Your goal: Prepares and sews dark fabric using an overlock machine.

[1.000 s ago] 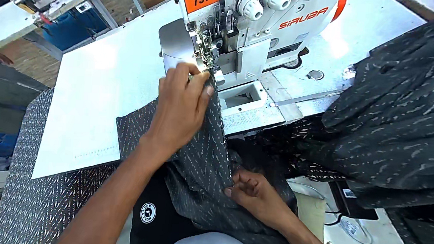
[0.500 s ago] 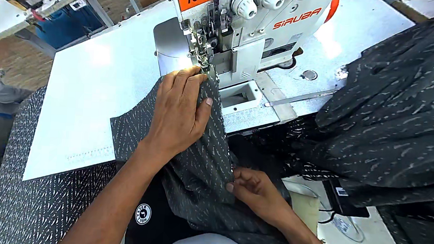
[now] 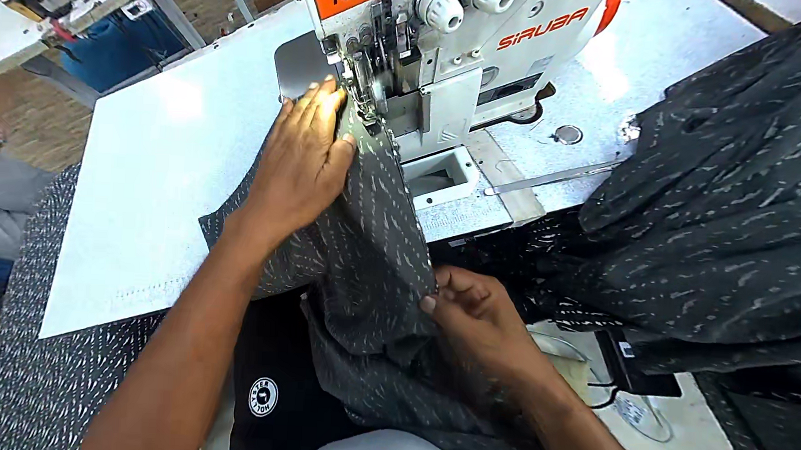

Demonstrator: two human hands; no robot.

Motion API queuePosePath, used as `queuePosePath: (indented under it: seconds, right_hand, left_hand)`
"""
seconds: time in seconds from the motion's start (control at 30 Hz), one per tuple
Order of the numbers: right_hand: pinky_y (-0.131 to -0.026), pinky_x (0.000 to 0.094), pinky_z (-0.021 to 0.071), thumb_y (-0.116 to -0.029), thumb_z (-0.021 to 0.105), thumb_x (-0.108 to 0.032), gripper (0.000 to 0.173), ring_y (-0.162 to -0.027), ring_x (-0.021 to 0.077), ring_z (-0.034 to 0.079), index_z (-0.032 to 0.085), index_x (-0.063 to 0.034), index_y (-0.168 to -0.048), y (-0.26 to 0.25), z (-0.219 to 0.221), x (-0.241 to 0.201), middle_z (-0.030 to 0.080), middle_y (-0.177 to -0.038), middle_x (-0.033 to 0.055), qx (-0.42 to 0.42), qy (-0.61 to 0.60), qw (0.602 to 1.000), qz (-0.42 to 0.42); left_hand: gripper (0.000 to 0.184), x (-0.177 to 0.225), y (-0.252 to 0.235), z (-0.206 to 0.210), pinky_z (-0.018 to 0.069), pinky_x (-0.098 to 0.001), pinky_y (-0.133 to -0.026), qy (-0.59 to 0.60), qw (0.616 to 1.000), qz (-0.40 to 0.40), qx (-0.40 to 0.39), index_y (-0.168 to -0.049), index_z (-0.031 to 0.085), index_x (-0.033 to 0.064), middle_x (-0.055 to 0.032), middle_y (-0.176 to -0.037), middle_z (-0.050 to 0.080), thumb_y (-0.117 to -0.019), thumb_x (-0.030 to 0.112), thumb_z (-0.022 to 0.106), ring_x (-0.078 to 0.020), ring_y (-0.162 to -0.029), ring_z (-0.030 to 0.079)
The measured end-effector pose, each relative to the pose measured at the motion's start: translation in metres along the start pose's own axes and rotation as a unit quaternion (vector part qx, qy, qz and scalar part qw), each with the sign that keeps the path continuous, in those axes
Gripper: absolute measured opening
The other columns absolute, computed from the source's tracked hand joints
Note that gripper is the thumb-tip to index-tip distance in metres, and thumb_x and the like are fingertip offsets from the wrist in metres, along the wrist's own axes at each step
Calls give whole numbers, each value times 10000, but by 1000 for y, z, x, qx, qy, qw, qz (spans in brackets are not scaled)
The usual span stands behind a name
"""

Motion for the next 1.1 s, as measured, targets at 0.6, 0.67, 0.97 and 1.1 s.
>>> queuePosePath:
  seconds: [0.6, 0.67, 0.97, 1.1]
  right_hand:
    - [-510, 228, 503, -938, 609, -38, 51, -554, 83, 582, 656, -30, -957, -104, 2, -53, 619, -670, 29, 86, -35, 995, -34]
    - [-530, 239, 503, -933, 618, -39, 68, -574, 92, 577, 658, -19, -984, -101, 3, -48, 614, -684, 38, 89, -46, 994, -32]
    - [-527, 209, 557, -914, 715, -107, 51, -590, 60, 648, 696, -82, -954, 39, -14, 22, 686, -712, -12, -279, 54, 947, 150]
    - [-518, 221, 550, -920, 718, -114, 91, -562, 64, 653, 701, -66, -844, 70, -19, 50, 684, -653, -6, -305, 68, 924, 222]
  left_hand:
    - [706, -114, -113, -1, 55, -632, -1255, -41, 991, -96, -78, -1616, 297, 53, -143, -1699, 232, -1067, 479, 170, -319, -1589, 138]
    - [683, -123, -121, -15, 206, -579, -1248, -32, 996, -79, 10, -1550, 402, 17, -212, -1596, 403, -1067, 472, 242, -342, -1522, 323]
    - [802, -121, 132, -5, 484, -638, -958, 68, 964, -253, -40, -1548, 373, 58, -235, -1510, 453, -930, 480, 663, -414, -1238, 563]
    - [474, -130, 168, -8, 463, -711, -773, -20, 963, -266, -44, -1276, 602, -37, -347, -1106, 621, -1040, 372, 565, -490, -851, 625]
Point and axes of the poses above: each hand's wrist, its own y-axis away from the middle knuckle, its own z-axis out of the palm, x = y × z, the point moved 10 cm from there along -y, towards the middle knuckle
